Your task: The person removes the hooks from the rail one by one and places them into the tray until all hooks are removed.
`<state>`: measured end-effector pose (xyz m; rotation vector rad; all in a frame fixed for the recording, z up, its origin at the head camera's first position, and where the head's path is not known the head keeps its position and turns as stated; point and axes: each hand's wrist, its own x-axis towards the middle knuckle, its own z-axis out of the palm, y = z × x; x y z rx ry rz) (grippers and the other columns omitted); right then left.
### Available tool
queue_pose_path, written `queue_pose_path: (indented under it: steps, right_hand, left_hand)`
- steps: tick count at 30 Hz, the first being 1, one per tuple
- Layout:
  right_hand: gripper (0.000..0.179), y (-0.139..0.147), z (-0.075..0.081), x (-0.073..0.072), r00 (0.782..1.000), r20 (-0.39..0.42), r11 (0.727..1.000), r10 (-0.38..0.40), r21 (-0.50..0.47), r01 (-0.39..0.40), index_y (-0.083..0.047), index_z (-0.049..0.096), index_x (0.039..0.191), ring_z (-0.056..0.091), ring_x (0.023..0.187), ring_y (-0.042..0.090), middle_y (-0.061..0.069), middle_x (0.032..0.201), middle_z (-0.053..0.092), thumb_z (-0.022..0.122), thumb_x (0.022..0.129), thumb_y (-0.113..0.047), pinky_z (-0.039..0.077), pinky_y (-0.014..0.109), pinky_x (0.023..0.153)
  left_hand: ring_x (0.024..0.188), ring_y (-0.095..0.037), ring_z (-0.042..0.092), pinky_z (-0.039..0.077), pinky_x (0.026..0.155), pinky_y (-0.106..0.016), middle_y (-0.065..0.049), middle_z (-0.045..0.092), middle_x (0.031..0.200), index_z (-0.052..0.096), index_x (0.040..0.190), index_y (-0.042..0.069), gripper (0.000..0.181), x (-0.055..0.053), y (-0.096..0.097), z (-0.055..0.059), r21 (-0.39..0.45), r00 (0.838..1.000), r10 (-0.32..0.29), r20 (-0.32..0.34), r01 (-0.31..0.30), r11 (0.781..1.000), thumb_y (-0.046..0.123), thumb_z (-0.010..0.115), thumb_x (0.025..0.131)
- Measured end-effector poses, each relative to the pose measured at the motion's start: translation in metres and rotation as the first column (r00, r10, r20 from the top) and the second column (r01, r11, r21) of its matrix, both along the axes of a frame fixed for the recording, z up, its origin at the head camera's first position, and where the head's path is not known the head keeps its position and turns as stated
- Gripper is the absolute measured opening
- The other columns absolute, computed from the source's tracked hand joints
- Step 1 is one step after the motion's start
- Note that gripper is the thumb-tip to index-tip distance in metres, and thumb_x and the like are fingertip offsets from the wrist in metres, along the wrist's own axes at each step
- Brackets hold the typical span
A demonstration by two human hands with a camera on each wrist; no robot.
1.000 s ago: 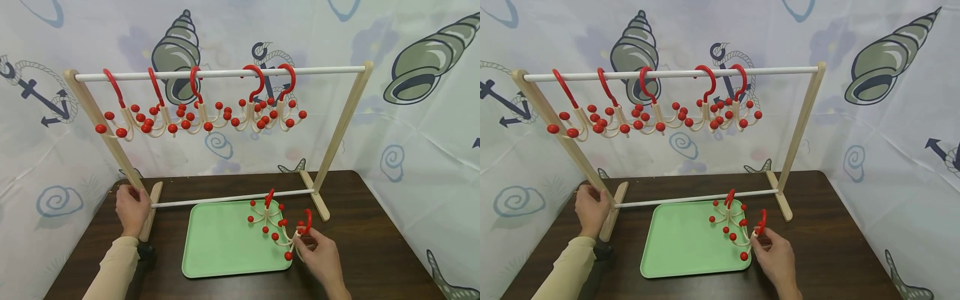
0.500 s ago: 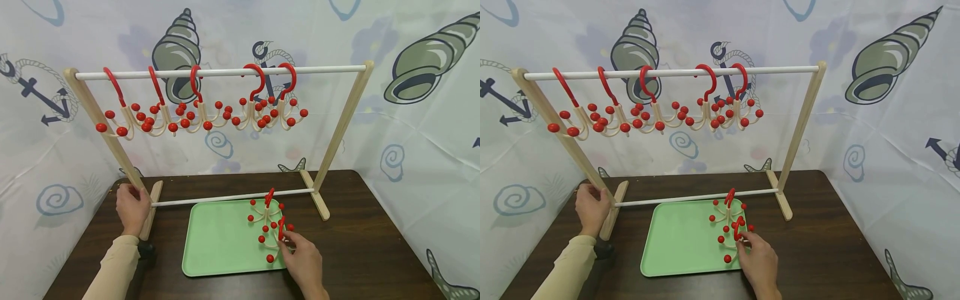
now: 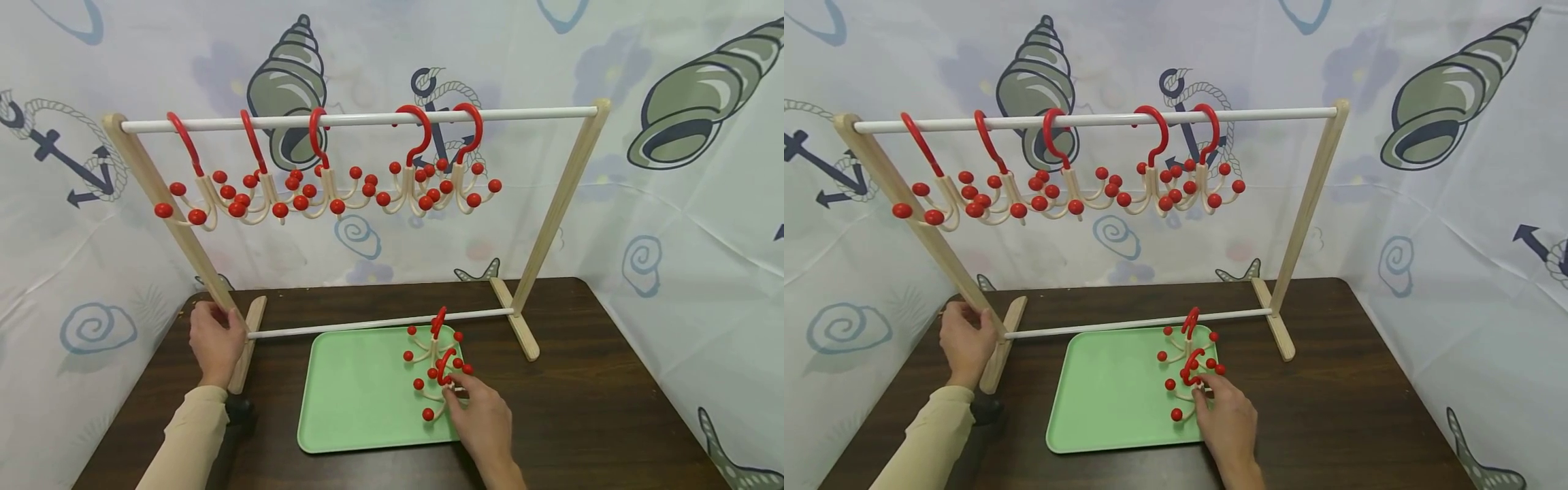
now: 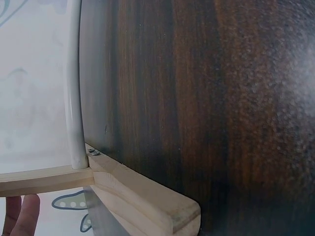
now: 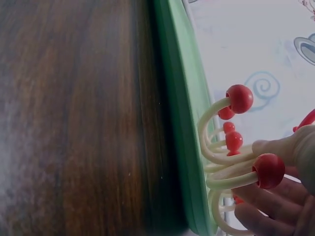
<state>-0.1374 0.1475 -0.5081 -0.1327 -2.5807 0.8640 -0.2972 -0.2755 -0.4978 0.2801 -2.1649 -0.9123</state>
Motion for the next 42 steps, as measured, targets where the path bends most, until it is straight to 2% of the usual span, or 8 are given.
queue_pose_path:
  steps: [8,13,18,25,30,35,39,42]
  right_hand:
    - [0.026,-0.004,0.002,-0.003,1.0,0.028,1.0,-0.004,-0.019,0.004,-0.016,0.077,0.102,0.071,0.077,0.016,-0.003,0.094,0.075,0.083,0.077,-0.016,0.048,0.036,0.053]
    - [0.032,-0.003,0.004,-0.002,0.997,0.073,1.0,0.008,-0.018,-0.007,-0.013,0.076,0.107,0.072,0.079,0.017,-0.002,0.096,0.075,0.082,0.076,-0.014,0.048,0.037,0.052]
    - [0.028,-0.002,0.007,-0.001,0.993,0.116,1.0,0.017,-0.001,-0.017,-0.014,0.076,0.103,0.072,0.08,0.018,-0.002,0.092,0.074,0.082,0.076,-0.016,0.05,0.04,0.056]
    - [0.032,0.004,0.02,0.005,0.985,0.169,0.999,0.024,0.02,-0.028,-0.016,0.076,0.106,0.071,0.081,0.018,-0.001,0.097,0.074,0.084,0.076,-0.022,0.051,0.042,0.06]
    - [0.033,0.014,0.043,0.011,0.982,0.179,0.998,0.059,0.005,-0.061,-0.017,0.076,0.108,0.07,0.079,0.017,0.001,0.096,0.074,0.083,0.076,-0.022,0.05,0.041,0.06]
    - [0.034,0.03,0.075,0.016,0.982,0.167,0.996,0.084,0.001,-0.085,-0.019,0.074,0.11,0.069,0.075,0.014,-0.002,0.094,0.074,0.083,0.077,-0.017,0.049,0.039,0.061]
    - [0.032,0.045,0.108,0.013,0.993,0.069,0.995,0.1,0.023,-0.102,-0.018,0.074,0.111,0.069,0.076,0.013,-0.004,0.094,0.074,0.081,0.08,-0.018,0.051,0.038,0.065]
    - [0.03,0.055,0.137,0.006,0.99,-0.078,0.993,0.114,0.033,-0.111,-0.015,0.074,0.11,0.071,0.078,0.017,-0.001,0.093,0.075,0.08,0.081,-0.018,0.054,0.039,0.067]
  left_hand:
    - [0.087,-0.04,0.052,0.034,0.072,-0.054,-0.022,0.051,0.096,0.052,0.105,-0.004,0.025,0.0,-0.001,-0.001,0.0,1.0,0.0,0.005,0.0,1.0,0.014,0.06,0.09]
    - [0.088,-0.041,0.052,0.034,0.074,-0.056,-0.022,0.051,0.097,0.052,0.106,-0.005,0.026,0.0,-0.001,-0.001,0.007,1.0,0.0,0.012,0.0,1.0,0.014,0.06,0.091]
    - [0.087,-0.04,0.052,0.034,0.073,-0.055,-0.022,0.051,0.097,0.052,0.106,-0.005,0.026,0.0,-0.001,-0.001,0.001,1.0,0.012,0.016,-0.012,1.0,0.014,0.061,0.091]
    - [0.087,-0.04,0.052,0.034,0.073,-0.054,-0.023,0.051,0.097,0.051,0.107,-0.005,0.027,0.0,0.0,-0.001,-0.006,1.0,0.008,0.02,-0.008,1.0,0.014,0.061,0.091]
    - [0.088,-0.041,0.052,0.034,0.073,-0.055,-0.023,0.051,0.097,0.051,0.106,-0.005,0.026,0.001,0.0,0.0,-0.004,1.0,0.007,0.017,-0.007,1.0,0.013,0.06,0.091]
    - [0.088,-0.041,0.052,0.034,0.074,-0.055,-0.024,0.051,0.097,0.051,0.107,-0.006,0.026,0.002,0.0,0.0,0.002,1.0,0.004,0.016,-0.004,1.0,0.013,0.06,0.091]
    - [0.089,-0.041,0.052,0.034,0.074,-0.055,-0.023,0.051,0.098,0.05,0.108,-0.006,0.027,0.001,0.0,0.001,-0.001,1.0,0.002,0.024,-0.002,1.0,0.014,0.06,0.092]
    - [0.088,-0.041,0.052,0.034,0.074,-0.054,-0.023,0.051,0.098,0.051,0.108,-0.005,0.027,0.0,-0.001,0.0,-0.001,0.999,-0.004,0.032,0.004,1.0,0.014,0.06,0.092]
